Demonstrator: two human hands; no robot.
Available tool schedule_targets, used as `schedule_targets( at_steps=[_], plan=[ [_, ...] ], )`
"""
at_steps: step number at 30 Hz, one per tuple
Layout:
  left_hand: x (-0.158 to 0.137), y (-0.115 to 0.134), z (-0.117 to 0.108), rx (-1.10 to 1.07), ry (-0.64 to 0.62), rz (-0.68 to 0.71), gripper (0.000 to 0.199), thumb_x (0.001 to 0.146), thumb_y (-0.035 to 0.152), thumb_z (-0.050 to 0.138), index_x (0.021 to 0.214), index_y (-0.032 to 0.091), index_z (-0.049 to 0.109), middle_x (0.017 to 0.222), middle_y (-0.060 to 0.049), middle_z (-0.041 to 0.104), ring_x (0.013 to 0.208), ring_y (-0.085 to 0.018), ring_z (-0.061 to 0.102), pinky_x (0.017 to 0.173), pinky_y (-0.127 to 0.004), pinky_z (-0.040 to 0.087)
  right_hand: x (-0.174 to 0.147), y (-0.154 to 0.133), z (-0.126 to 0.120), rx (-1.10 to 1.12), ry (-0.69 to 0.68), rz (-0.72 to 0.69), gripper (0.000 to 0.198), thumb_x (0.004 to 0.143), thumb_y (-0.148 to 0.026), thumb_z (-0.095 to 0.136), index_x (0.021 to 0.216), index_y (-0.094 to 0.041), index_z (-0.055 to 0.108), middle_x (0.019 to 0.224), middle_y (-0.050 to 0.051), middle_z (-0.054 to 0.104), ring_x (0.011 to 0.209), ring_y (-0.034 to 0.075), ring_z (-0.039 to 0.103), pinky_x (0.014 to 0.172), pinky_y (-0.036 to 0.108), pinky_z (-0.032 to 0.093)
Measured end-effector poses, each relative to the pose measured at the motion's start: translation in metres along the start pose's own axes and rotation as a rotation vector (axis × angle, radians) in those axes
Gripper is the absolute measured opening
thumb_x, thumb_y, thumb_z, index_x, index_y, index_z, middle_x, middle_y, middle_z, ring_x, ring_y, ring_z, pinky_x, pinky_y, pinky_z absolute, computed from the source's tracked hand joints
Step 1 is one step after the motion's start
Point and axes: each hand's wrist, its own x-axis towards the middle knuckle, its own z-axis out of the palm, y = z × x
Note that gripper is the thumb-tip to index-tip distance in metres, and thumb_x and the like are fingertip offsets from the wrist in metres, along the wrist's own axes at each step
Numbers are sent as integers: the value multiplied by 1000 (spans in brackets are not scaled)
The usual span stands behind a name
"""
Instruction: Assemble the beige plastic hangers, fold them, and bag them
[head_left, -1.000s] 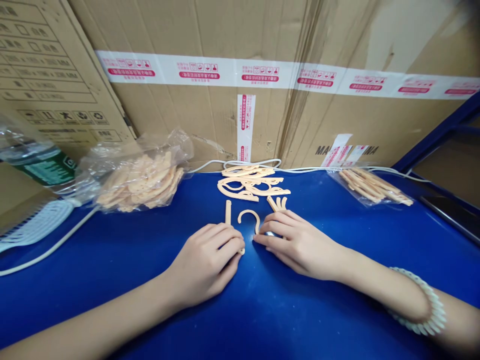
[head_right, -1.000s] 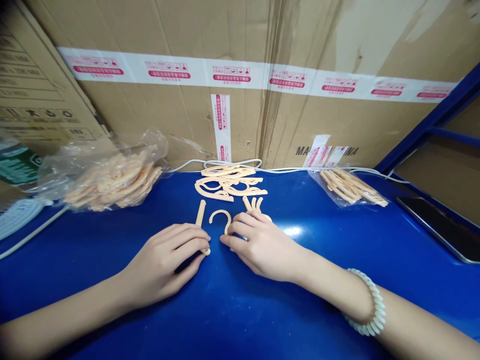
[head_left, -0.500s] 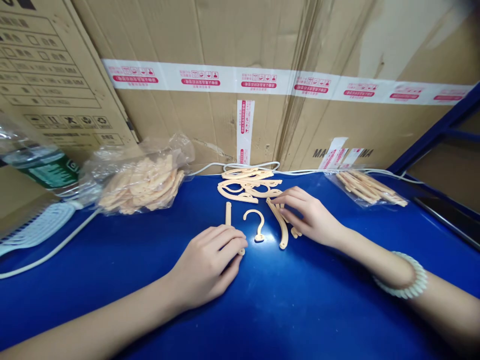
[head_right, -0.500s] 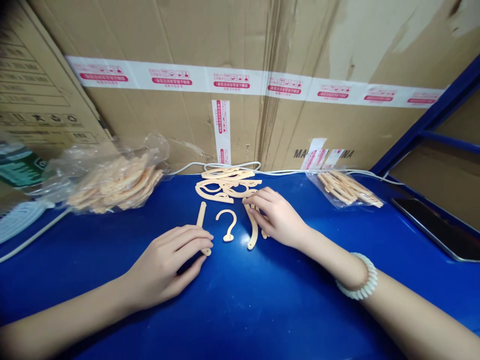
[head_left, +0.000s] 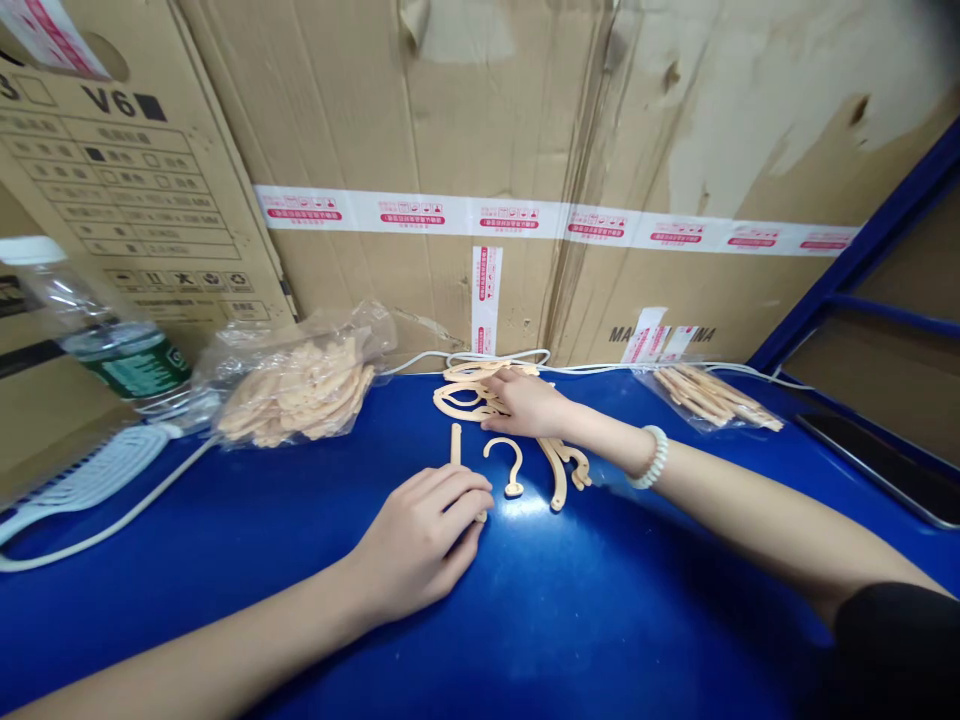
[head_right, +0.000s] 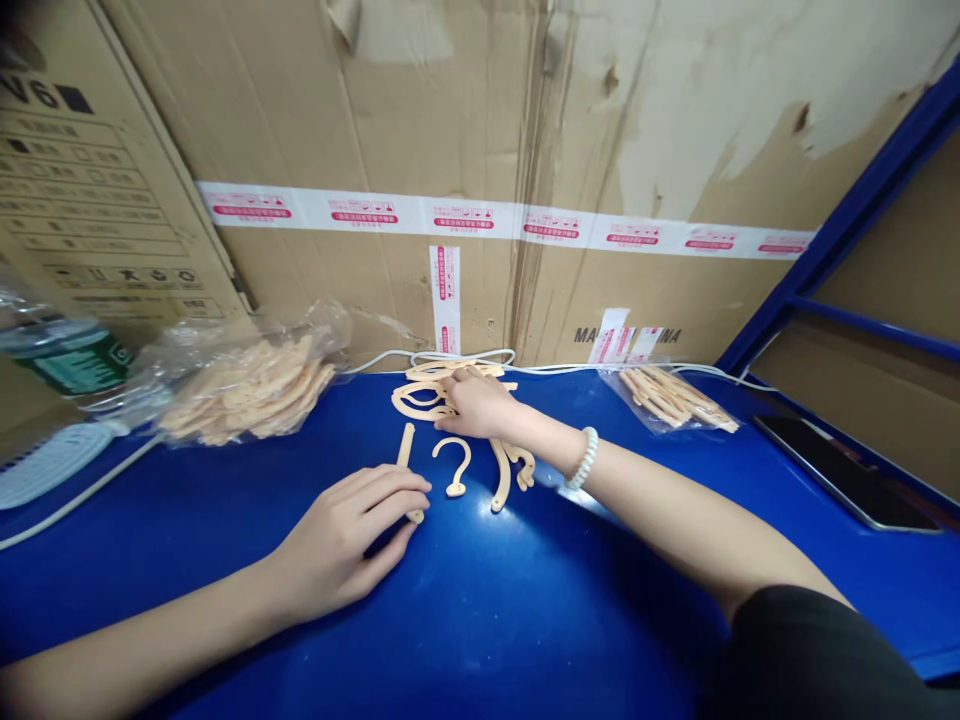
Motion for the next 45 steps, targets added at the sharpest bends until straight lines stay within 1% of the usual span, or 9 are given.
schedule_targets(
  at_steps=[6,15,21,29,32,35,39,41,45],
  plan=[
    [0,1,0,10,-4,0,14,92,11,46,100,16,58,104,-10,69,94,-25,65,75,-39,49,18,-8,4,-49,-73,45,47,84,-35,69,124,-13,56,120,13,61,112,28,57,93,46,47],
    [-3,0,0,-12,38,42,16,89,6,49,97,15,58,103,-8,69,92,-24,65,76,-38,50,25,-4,8,68,-30,21,37,90,-36,63,121,-15,58,120,10,62,109,25,60,93,48,48],
    [-2,2,-1,-39,88,92,17,87,4,48,93,16,60,98,-7,71,89,-21,65,79,-37,51,30,-5,12,292,11,30,27,90,-32,64,110,-14,63,102,5,67,88,19,65,80,39,54],
    [-2,2,-3,-99,95,74,20,86,3,49,94,16,61,96,-7,71,87,-21,65,78,-37,51,24,2,-3,715,164,168,20,76,-14,68,95,-13,73,80,4,74,72,17,69,70,30,56],
    [-2,1,-4,-149,121,4,18,87,4,51,92,17,62,98,-7,71,84,-20,66,76,-36,51,4,4,-13,857,246,206,20,75,-18,67,94,-12,72,79,6,74,73,18,70,70,31,57],
    [0,0,-6,-240,223,-110,17,88,6,51,89,18,63,96,-5,70,86,-18,66,77,-34,50,-27,1,-24,949,323,207,20,75,-25,69,92,-15,70,96,8,74,80,18,70,78,34,57],
    [3,-2,-10,-327,387,-384,13,90,12,52,94,20,62,91,-3,67,87,-18,64,81,-33,50,-71,-12,-31,994,361,178,17,75,-29,72,89,-18,69,100,7,69,94,20,67,86,37,55],
    [4,-3,-10,-349,430,-518,14,89,17,55,102,21,60,100,-4,65,94,-19,61,85,-35,49,-90,-20,-29,1020,354,124,13,79,-27,70,90,-20,70,103,7,66,102,21,64,89,38,54],
    [7,2,-9,-466,295,-606,30,87,25,60,117,24,56,116,-5,62,102,-21,59,87,-38,49,-113,-35,-23,1075,273,52,8,88,-24,64,94,-23,68,103,7,63,104,20,61,84,34,55]
  ],
)
